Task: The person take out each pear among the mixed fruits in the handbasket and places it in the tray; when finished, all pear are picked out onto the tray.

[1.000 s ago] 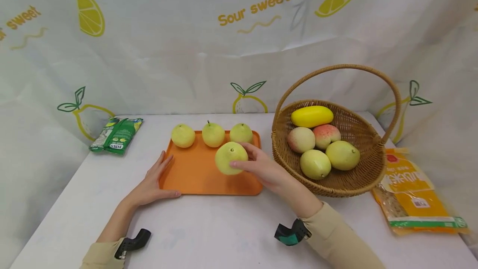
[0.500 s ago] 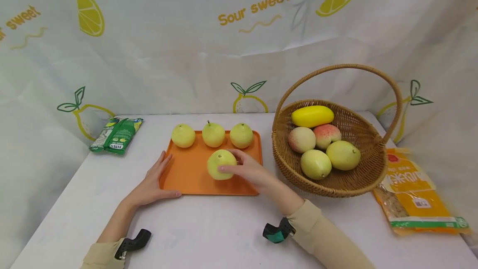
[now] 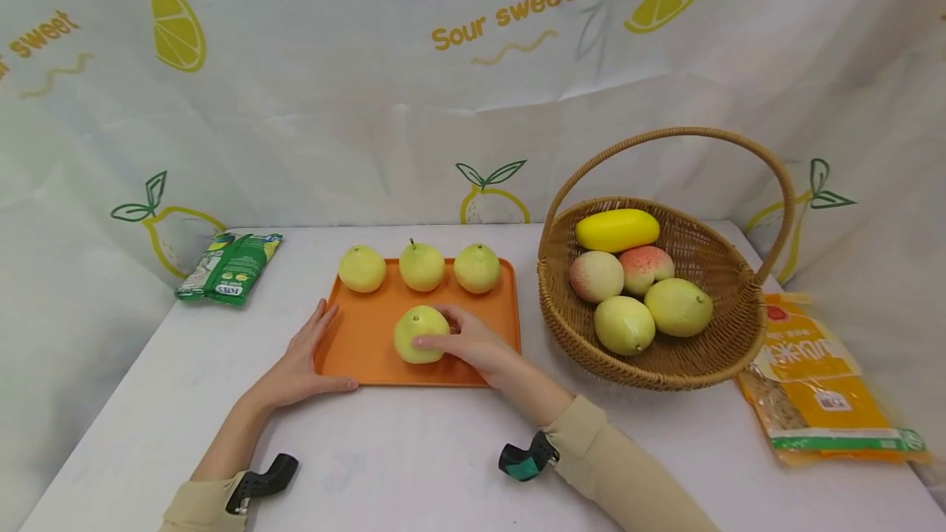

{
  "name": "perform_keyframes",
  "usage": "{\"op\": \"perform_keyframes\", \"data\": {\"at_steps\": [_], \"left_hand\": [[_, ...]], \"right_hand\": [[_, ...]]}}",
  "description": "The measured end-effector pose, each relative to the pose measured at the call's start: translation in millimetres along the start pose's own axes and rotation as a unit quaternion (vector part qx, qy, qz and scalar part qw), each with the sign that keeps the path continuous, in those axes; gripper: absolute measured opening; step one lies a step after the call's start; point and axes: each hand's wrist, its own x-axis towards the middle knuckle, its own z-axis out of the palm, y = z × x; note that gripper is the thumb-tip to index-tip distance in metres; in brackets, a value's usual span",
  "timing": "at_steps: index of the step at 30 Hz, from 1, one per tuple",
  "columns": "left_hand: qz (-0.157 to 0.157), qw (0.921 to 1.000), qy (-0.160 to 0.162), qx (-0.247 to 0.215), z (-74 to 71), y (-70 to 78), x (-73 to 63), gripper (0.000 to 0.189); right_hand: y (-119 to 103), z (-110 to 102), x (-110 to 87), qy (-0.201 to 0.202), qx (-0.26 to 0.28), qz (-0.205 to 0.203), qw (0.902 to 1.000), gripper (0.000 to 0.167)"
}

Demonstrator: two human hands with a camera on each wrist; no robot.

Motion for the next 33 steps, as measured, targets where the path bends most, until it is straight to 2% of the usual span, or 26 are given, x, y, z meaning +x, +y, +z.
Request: {"op": "perform_keyframes", "data": {"at_steps": [6, 17, 33], "left_hand": [[0.0, 1.0, 0.002, 0.002, 0.1, -0.6, -0.2, 0.123], [0.001, 1.0, 0.003, -0.002, 0.3, 0.3, -0.2, 0.127], [-0.016, 0.9999, 0.001, 0.0, 1.0, 0.6, 1.0, 0.13]], "right_hand": [[-0.3, 10.6, 4.5, 0.008, -0.033, -0.004, 0.9994, 0.063], [3.6, 30.1, 15.8, -0.007, -0.037, -0.003, 0.9993, 0.064], [0.0, 55.8, 31.1, -0.013, -0.079, -0.011, 0.9967, 0.065]]}}
